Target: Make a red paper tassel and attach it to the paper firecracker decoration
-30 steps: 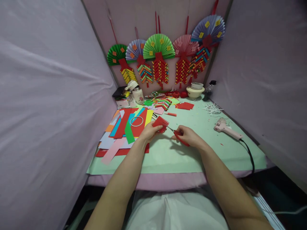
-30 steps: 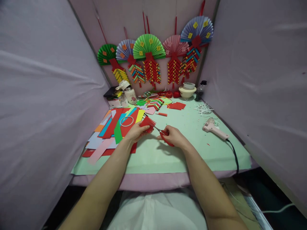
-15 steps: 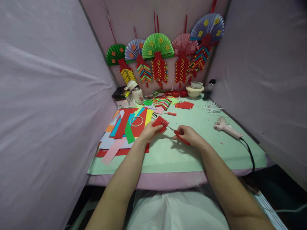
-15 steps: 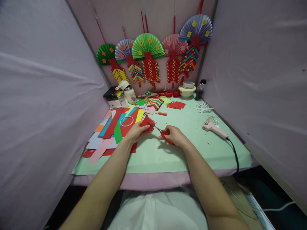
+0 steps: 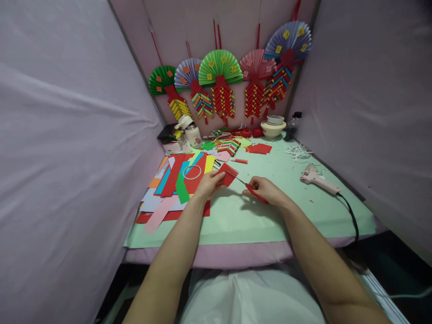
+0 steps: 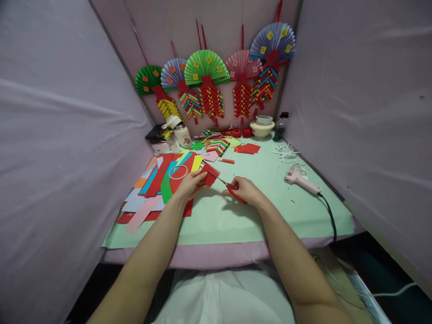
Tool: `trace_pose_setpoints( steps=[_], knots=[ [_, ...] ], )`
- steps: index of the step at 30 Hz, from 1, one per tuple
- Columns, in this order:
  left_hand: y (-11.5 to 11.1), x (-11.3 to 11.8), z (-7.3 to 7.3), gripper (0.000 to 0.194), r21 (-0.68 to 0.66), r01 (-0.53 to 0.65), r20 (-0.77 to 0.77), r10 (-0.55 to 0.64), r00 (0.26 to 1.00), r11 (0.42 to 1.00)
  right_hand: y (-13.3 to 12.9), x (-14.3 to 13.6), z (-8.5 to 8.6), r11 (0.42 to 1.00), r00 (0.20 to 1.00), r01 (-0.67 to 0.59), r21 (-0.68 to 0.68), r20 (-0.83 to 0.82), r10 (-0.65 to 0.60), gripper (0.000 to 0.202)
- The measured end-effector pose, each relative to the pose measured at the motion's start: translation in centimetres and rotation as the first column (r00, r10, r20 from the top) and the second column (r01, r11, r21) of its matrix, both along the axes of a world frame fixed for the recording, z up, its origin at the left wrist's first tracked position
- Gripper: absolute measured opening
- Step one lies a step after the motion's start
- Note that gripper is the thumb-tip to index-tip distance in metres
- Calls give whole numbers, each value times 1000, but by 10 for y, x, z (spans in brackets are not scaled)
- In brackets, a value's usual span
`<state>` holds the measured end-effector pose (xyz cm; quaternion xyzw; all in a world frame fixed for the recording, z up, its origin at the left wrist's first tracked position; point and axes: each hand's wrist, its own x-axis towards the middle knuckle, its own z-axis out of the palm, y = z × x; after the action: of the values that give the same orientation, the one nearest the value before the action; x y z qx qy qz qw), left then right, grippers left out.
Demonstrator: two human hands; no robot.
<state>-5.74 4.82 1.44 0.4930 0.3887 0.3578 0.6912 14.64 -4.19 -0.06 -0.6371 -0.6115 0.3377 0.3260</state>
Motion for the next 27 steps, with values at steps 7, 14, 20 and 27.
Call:
trace_pose_setpoints(
  steps=[7,14,20,27],
  knots=[
    [-5,4,0,35,53,33,-63,-29,998,998,-3,-3,6,1000,997,-8,-15,78,9,46],
    [-6,4,-1,34,37,54,-42,-52,998,998,-3,-2,6,1000,1000,-13,-15,18,14,45],
    [-7,4,0,32,-3,68,-29,-68,997,998,-2,-2,3,1000,999,6,-22,-32,-7,45],
    [-6,3,2,32,-13,82,-26,-82,996,997,-1,-2,3,1000,999,16,-14,-30,-16,45]
  ],
)
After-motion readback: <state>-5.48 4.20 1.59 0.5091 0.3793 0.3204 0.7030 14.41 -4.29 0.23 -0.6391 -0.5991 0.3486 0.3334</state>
